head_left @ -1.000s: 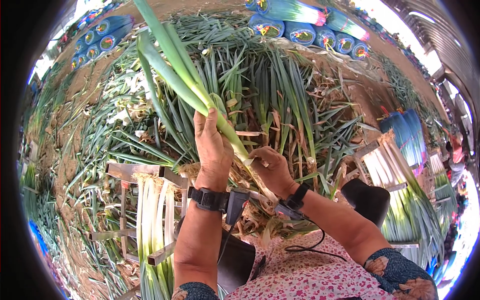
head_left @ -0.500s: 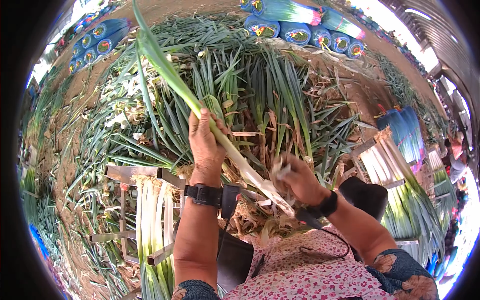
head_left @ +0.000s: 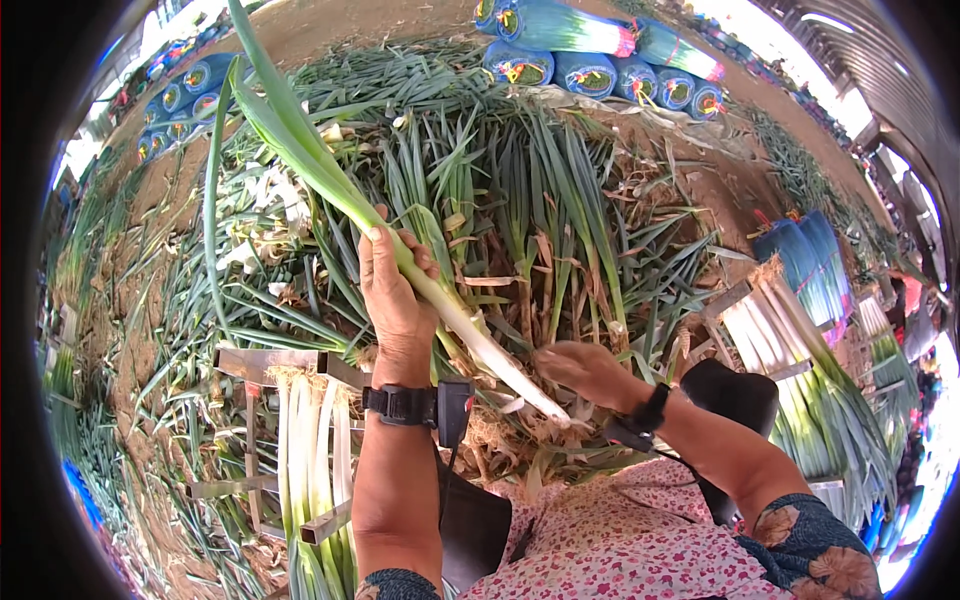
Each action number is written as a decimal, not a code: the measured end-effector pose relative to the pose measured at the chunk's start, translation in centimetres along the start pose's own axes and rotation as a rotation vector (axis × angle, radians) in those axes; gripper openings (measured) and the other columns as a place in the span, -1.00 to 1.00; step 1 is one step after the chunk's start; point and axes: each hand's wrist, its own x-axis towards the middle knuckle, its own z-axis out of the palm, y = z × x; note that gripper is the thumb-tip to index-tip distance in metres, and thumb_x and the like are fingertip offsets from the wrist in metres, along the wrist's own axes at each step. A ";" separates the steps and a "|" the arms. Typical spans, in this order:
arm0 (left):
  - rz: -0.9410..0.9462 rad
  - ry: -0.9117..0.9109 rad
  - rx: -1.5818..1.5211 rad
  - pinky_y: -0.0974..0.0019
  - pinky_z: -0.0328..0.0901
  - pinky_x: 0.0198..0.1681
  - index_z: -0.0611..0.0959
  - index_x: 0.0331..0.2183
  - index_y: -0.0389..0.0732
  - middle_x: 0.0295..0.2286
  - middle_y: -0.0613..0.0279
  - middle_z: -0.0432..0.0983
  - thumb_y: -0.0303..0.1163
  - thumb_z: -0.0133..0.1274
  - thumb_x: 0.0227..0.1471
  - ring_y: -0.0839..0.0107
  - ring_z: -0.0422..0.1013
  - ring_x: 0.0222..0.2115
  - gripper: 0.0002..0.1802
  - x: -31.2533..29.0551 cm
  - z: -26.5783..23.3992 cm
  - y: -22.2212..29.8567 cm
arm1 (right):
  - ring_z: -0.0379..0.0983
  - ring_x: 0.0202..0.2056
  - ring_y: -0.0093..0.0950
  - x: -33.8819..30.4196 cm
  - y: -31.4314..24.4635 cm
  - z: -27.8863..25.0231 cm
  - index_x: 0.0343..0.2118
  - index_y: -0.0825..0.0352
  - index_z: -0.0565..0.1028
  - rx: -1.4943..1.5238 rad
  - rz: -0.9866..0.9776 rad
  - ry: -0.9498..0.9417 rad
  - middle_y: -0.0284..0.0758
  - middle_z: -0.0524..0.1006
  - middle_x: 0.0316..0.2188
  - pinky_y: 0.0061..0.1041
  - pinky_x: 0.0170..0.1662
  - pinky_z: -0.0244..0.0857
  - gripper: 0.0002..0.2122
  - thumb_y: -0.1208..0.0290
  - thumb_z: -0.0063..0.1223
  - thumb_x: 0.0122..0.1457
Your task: The recorder is peeling the outer layers off leeks and trimming them in an agricultural processing facility.
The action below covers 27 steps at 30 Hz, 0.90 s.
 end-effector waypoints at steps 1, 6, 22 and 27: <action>-0.040 -0.061 -0.069 0.48 0.19 -0.56 0.30 0.00 -0.11 -0.53 0.34 0.27 -0.12 -0.09 0.11 0.55 0.22 -0.58 -0.53 -0.4 0.4 0.1 | 0.45 -0.19 -0.34 1.2 -1.2 0.5 -0.11 0.45 0.39 0.107 0.006 -0.024 -0.19 0.52 -0.27 -0.46 -0.13 0.30 -0.55 0.12 0.00 0.12; -0.145 -0.255 -0.227 0.45 0.20 -0.57 0.24 0.04 -0.04 -0.47 0.34 0.28 0.04 -0.15 0.10 0.53 0.22 -0.62 -0.44 -1.0 1.0 -0.1 | 0.47 -0.29 -0.48 3.8 -5.1 1.7 -0.11 0.43 0.40 0.865 0.304 -0.253 -0.26 0.51 -0.30 -0.54 -0.23 0.35 -0.61 0.17 -0.04 0.16; -0.149 -0.169 -0.058 0.47 0.14 -0.63 0.22 0.06 -0.09 -0.53 0.32 0.26 0.10 -0.26 0.13 0.56 0.15 -0.69 -0.40 -2.0 2.0 -0.5 | 0.48 -0.36 -0.57 4.3 -8.3 1.3 -0.31 0.44 0.52 0.140 -0.114 0.207 -0.19 0.56 -0.43 -0.57 -0.28 0.35 -0.76 0.39 0.07 -0.03; -0.169 -0.192 -0.075 0.47 0.15 -0.66 0.24 0.05 -0.09 -0.54 0.27 0.31 0.10 -0.29 0.13 0.55 0.16 -0.71 -0.41 -2.2 1.8 -0.7 | 0.49 -0.47 -0.50 4.4 -7.9 1.5 -0.39 0.45 0.52 -0.025 -0.201 0.282 -0.18 0.53 -0.52 -0.56 -0.33 0.35 -0.79 0.43 0.02 -0.06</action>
